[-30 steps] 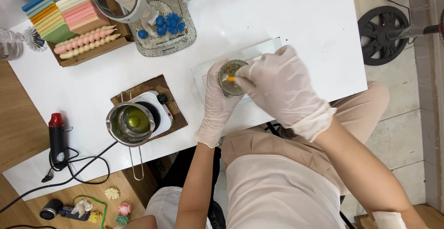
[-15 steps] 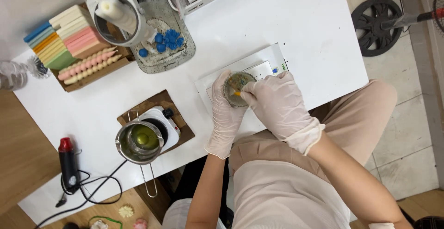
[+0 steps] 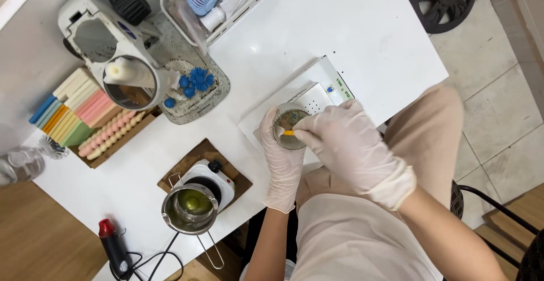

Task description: Preparing a glass candle container by adding decorative blue and yellow elements and stirring them.

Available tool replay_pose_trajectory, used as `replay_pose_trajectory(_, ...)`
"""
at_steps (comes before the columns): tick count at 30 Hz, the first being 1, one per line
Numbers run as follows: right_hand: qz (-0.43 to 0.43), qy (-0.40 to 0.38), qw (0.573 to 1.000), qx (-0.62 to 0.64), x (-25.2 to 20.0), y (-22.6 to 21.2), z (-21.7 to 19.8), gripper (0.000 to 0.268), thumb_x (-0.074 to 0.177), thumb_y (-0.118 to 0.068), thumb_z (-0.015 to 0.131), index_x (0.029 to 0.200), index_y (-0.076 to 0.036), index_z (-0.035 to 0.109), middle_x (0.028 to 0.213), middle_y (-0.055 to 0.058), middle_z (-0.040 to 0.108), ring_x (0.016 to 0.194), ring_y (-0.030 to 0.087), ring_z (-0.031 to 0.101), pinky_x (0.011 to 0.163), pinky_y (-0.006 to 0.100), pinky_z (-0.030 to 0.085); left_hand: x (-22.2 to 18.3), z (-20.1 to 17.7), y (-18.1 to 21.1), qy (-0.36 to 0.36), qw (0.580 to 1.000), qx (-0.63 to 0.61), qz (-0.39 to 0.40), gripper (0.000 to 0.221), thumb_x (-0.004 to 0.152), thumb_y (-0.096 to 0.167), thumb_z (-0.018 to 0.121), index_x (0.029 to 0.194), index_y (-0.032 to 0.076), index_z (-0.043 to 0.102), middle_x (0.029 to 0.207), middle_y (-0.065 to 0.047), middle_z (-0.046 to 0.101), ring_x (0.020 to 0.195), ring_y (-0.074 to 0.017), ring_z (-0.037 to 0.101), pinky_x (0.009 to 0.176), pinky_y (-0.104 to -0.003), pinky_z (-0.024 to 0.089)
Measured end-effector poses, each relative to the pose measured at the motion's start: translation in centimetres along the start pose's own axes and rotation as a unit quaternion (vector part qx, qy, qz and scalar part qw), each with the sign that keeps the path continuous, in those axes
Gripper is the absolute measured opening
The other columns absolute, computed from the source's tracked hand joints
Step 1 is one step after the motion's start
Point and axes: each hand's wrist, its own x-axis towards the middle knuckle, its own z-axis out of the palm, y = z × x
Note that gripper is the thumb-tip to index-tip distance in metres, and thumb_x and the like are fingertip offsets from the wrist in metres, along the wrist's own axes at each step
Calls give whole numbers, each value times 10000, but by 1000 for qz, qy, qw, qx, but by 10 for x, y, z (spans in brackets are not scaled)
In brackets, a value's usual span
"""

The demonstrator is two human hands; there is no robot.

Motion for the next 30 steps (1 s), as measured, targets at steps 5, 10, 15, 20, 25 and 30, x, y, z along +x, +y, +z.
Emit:
replay_pose_trajectory(5,-1,-51,997,-62,-1,6,16,222,926,-335,642,937,-171,791,702,120,687,692,325,657,814,432,461,-4,1,-2,-5,999,-38,-34,868,798,-57,846,1515,101,382,1442,-111,451,1333,-242,524,1141,-371,493)
replay_pose_trajectory(10,20,-68,997,12,-3,4,5,246,919,-346,633,939,-167,802,698,93,713,685,301,669,830,426,449,2,0,10,2,1000,12,-24,928,732,-61,877,1495,115,379,1386,-102,462,1295,-240,494,1110,-366,473)
replay_pose_trajectory(15,-3,-83,996,-43,-1,9,2,252,938,-341,624,967,-159,795,719,91,721,736,295,669,853,427,467,-5,9,-19,34,945,-283,-158,843,796,-1,866,1489,70,391,1391,-115,482,1276,-248,530,1086,-401,499)
replay_pose_trajectory(20,163,-144,975,48,2,-5,-39,287,891,-438,687,1058,-223,779,727,144,708,719,318,688,704,402,527,2,8,-5,19,1000,-22,4,884,746,82,905,1471,89,399,1387,-120,528,1275,-249,568,1094,-371,501)
replay_pose_trajectory(25,169,-198,961,93,9,12,-26,291,873,-410,739,1077,-202,750,692,113,694,652,246,651,655,344,516,6,12,-9,50,998,26,15,891,710,130,929,1442,86,425,1370,-135,557,1248,-271,586,1054,-382,508)
replay_pose_trajectory(30,119,-174,936,282,5,65,14,214,857,-274,780,933,-76,810,723,3,716,669,76,541,647,260,470,4,16,-3,83,994,74,5,906,635,174,961,1386,81,464,1330,-143,570,1217,-312,579,1044,-411,488)
